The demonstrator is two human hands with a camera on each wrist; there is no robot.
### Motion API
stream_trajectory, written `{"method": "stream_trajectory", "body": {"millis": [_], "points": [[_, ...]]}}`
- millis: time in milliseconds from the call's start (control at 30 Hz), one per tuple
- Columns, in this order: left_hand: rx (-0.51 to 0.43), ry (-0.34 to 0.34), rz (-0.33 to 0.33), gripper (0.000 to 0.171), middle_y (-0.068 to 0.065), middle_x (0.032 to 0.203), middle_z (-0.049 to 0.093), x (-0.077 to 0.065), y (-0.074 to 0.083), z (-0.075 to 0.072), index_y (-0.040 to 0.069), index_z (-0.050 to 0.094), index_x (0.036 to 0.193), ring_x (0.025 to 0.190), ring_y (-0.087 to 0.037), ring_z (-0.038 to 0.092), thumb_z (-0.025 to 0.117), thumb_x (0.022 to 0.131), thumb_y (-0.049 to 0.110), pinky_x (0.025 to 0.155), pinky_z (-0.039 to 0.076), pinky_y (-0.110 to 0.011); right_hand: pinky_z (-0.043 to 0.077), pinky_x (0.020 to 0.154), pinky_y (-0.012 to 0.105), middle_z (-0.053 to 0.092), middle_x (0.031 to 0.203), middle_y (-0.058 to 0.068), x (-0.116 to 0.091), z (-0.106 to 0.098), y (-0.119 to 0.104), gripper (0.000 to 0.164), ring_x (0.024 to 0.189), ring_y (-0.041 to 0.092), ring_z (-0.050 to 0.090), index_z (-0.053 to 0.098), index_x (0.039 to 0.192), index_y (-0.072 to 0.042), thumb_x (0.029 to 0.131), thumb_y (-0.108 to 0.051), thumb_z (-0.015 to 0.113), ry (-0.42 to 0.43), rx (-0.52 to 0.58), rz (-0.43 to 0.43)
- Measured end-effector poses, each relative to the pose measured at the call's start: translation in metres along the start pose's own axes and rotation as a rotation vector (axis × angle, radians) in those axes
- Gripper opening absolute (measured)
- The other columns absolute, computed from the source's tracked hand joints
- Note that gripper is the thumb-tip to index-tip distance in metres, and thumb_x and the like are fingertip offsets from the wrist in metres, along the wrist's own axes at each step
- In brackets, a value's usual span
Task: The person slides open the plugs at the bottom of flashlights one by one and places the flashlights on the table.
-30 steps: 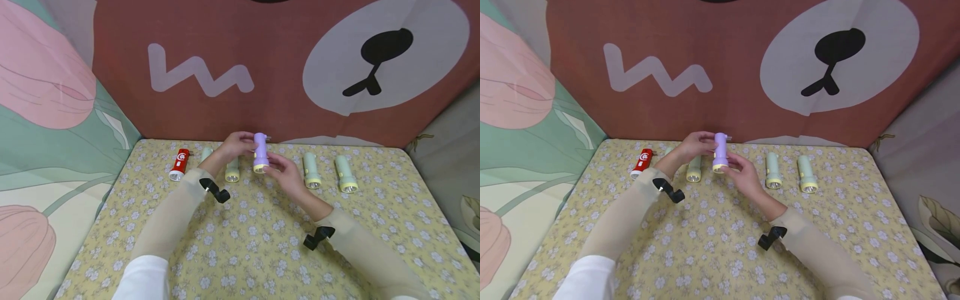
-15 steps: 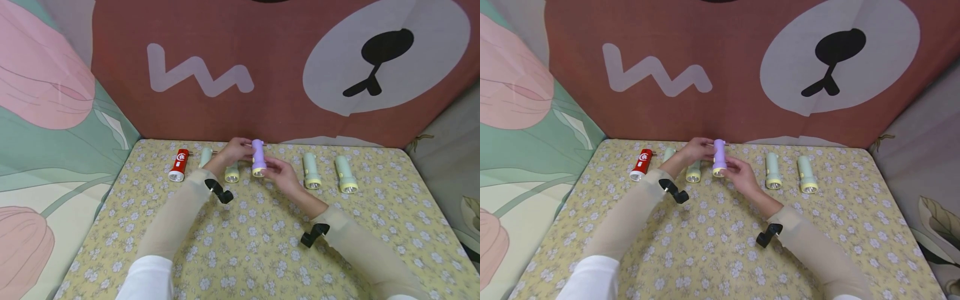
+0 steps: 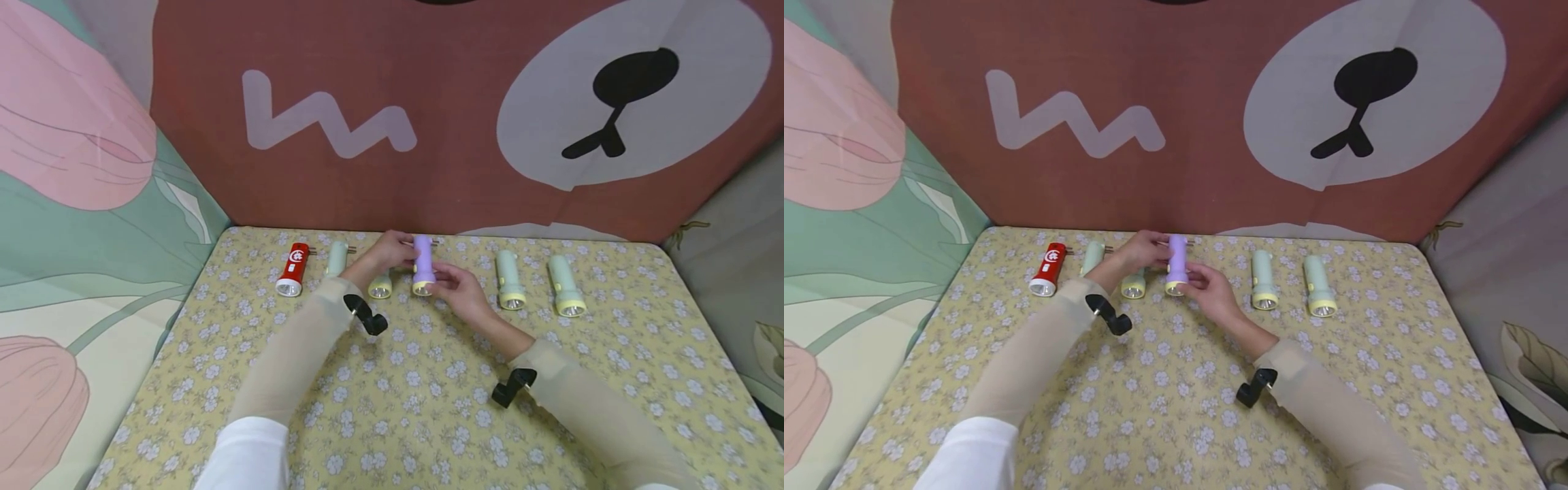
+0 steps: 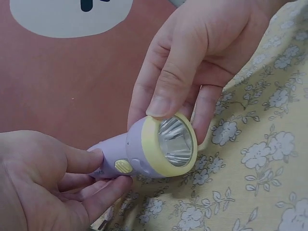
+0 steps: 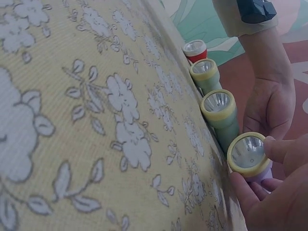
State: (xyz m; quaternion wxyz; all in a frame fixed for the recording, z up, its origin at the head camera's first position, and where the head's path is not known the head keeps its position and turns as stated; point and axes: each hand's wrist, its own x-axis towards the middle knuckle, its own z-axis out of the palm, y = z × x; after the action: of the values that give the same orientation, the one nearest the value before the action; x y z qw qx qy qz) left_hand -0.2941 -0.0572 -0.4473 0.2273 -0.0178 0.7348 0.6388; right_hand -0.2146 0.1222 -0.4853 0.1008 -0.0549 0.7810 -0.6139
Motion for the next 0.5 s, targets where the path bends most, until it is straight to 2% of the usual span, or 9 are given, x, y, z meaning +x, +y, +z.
{"method": "stream_trajectory", "body": {"millis": [167, 267, 333, 367, 500], "points": [[0.056, 0.004, -0.045, 0.049, -0.033, 0.136, 0.056, 0.003, -0.002, 0.004, -0.015, 0.042, 0.144, 0.120, -0.045, 0.062, 0.058, 0.098, -0.009, 0.100, 0.055, -0.046, 0.058, 0.092, 0.031, 0.063, 0.129, 0.023, -0.001, 0.000, 0.003, 0.052, 0.118, 0.036, 0.063, 0.055, 0.143, 0.001, 0.095, -0.008, 0.073, 0.008, -0.038, 0.018], [0.081, 0.014, -0.047, 0.047, -0.030, 0.131, 0.061, 0.006, -0.006, 0.006, -0.015, 0.047, 0.141, 0.113, -0.041, 0.066, 0.062, 0.097, -0.008, 0.094, 0.058, -0.043, 0.057, 0.093, 0.033, 0.063, 0.130, 0.022, -0.002, 0.000, 0.005, 0.051, 0.118, 0.035, 0.063, 0.055, 0.143, 0.001, 0.096, -0.009, 0.073, 0.011, -0.053, 0.023], [0.068, 0.005, -0.003, 0.045, -0.030, 0.119, 0.066, 0.023, -0.021, 0.003, -0.017, 0.051, 0.134, 0.099, -0.037, 0.072, 0.067, 0.092, -0.009, 0.081, 0.063, -0.039, 0.057, 0.094, 0.035, 0.063, 0.130, 0.022, -0.003, 0.000, 0.006, 0.051, 0.118, 0.035, 0.063, 0.055, 0.142, 0.001, 0.096, -0.010, 0.073, 0.014, -0.060, 0.024], [0.071, 0.002, -0.001, 0.046, -0.028, 0.117, 0.068, 0.030, -0.026, 0.002, -0.016, 0.052, 0.133, 0.096, -0.035, 0.073, 0.068, 0.091, -0.008, 0.079, 0.063, -0.038, 0.057, 0.094, 0.035, 0.063, 0.130, 0.022, -0.003, 0.001, 0.007, 0.051, 0.118, 0.035, 0.063, 0.055, 0.143, 0.001, 0.096, -0.010, 0.073, 0.014, -0.060, 0.025], [0.076, -0.004, -0.012, 0.048, -0.026, 0.117, 0.069, 0.054, -0.043, 0.000, -0.014, 0.051, 0.136, 0.096, -0.036, 0.073, 0.069, 0.092, -0.007, 0.080, 0.063, -0.038, 0.057, 0.095, 0.038, 0.063, 0.130, 0.022, -0.005, 0.002, 0.008, 0.051, 0.118, 0.035, 0.063, 0.055, 0.143, 0.000, 0.096, -0.010, 0.073, 0.021, -0.065, 0.028]]}}
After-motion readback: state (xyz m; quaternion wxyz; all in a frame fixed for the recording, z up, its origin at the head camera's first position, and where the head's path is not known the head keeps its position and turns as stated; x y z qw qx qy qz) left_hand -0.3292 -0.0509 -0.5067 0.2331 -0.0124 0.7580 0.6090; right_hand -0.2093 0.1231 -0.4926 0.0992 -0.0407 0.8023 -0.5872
